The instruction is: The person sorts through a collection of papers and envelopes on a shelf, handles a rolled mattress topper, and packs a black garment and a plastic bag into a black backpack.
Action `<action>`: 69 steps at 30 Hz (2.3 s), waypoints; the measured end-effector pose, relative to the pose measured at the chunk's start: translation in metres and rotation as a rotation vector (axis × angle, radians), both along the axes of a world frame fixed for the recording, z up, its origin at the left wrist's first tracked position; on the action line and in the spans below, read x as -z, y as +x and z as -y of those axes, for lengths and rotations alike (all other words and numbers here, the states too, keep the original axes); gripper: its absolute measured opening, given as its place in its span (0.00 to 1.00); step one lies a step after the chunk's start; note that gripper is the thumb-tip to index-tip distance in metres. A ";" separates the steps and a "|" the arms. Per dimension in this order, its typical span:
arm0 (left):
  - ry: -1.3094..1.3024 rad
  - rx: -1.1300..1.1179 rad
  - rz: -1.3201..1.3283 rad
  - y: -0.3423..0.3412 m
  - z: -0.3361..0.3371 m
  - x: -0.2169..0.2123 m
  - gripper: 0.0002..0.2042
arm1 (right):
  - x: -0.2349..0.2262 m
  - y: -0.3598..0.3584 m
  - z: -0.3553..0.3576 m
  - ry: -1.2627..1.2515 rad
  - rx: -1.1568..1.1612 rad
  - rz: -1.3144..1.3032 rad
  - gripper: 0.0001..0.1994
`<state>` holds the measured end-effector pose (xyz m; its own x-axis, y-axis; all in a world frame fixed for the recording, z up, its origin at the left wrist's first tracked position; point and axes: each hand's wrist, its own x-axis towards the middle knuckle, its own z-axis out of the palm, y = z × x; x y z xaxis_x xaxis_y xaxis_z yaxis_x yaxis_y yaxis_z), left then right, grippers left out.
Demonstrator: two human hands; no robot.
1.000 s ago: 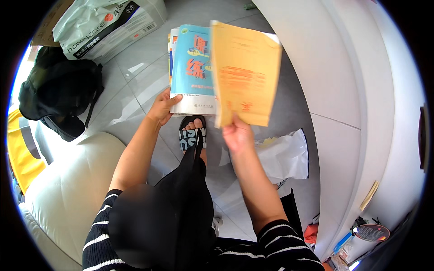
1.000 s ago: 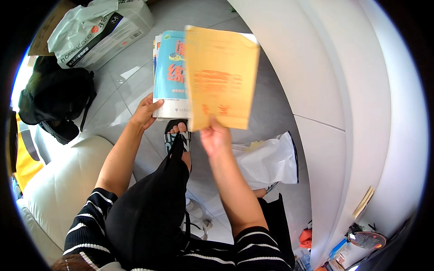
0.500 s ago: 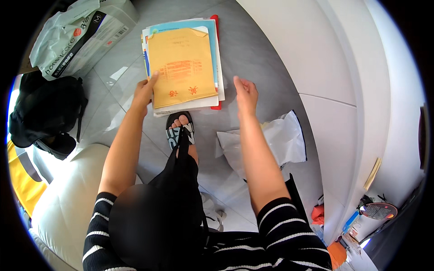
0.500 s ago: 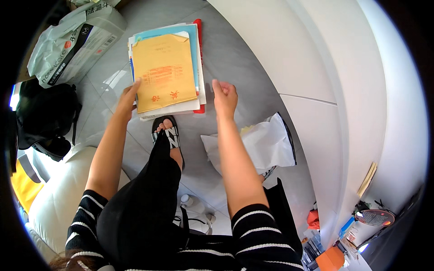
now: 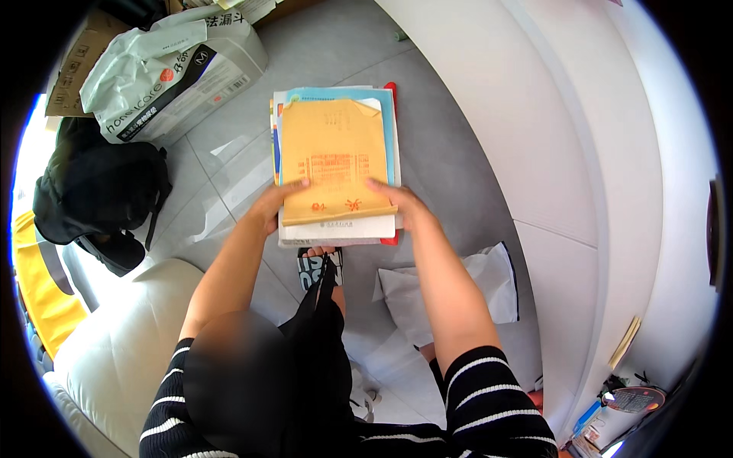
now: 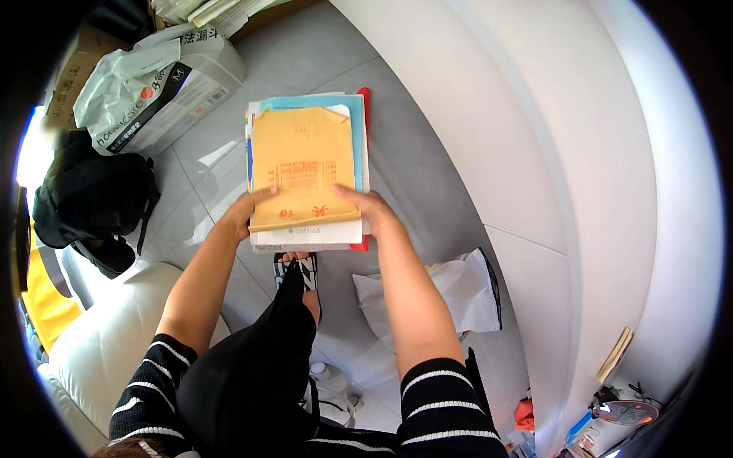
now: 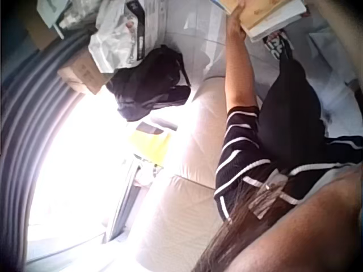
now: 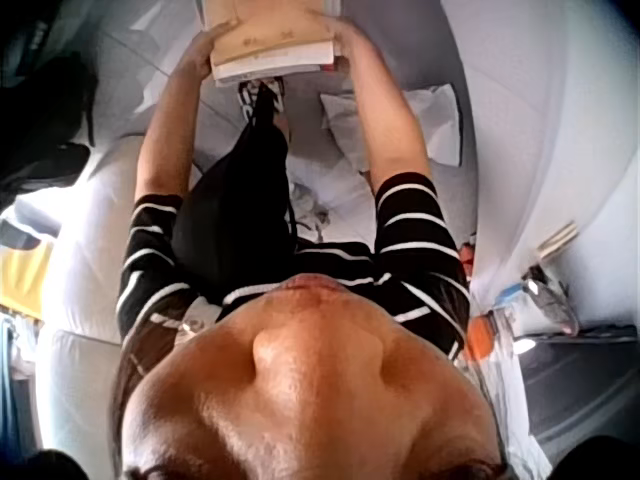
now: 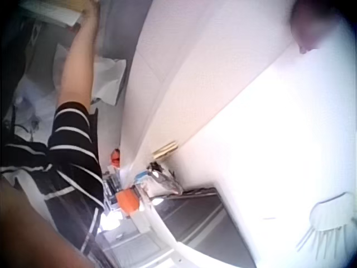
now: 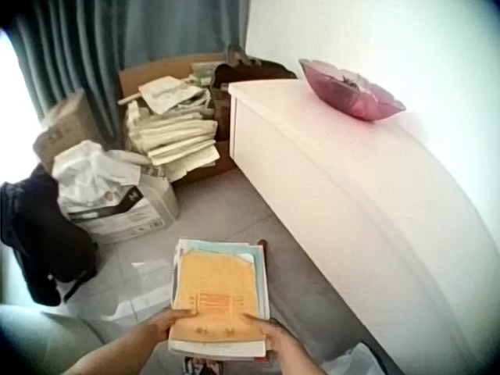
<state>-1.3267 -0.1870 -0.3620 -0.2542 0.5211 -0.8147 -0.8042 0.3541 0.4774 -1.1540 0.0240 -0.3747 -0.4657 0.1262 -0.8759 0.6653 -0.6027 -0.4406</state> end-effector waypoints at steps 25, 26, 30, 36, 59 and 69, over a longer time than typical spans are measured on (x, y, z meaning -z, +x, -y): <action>0.052 -0.096 -0.057 -0.003 0.038 0.011 0.31 | -0.008 -0.002 0.057 0.047 0.146 -0.191 0.26; 0.063 -0.105 -0.066 -0.005 0.037 0.010 0.32 | -0.010 -0.003 0.056 0.036 0.156 -0.201 0.27; 0.125 -0.130 -0.082 -0.004 0.039 -0.001 0.34 | -0.023 0.000 0.060 0.081 0.174 -0.287 0.27; 0.320 -0.254 -0.103 0.022 0.056 -0.028 0.34 | -0.082 0.007 0.064 0.552 -0.037 -0.434 0.29; 0.989 -0.254 -0.669 0.113 0.119 -0.442 0.25 | -0.518 0.100 0.130 1.057 -0.152 -1.081 0.25; 1.119 -0.242 -0.668 0.133 0.107 -0.468 0.23 | -0.568 0.122 0.131 1.109 -0.221 -0.996 0.24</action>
<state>-1.1938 -0.2942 0.1065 -0.6166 0.7105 0.3391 -0.2893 -0.6051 0.7418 -1.0321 -0.1069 0.1938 -0.8931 0.3432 0.2908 -0.1415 0.3994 -0.9058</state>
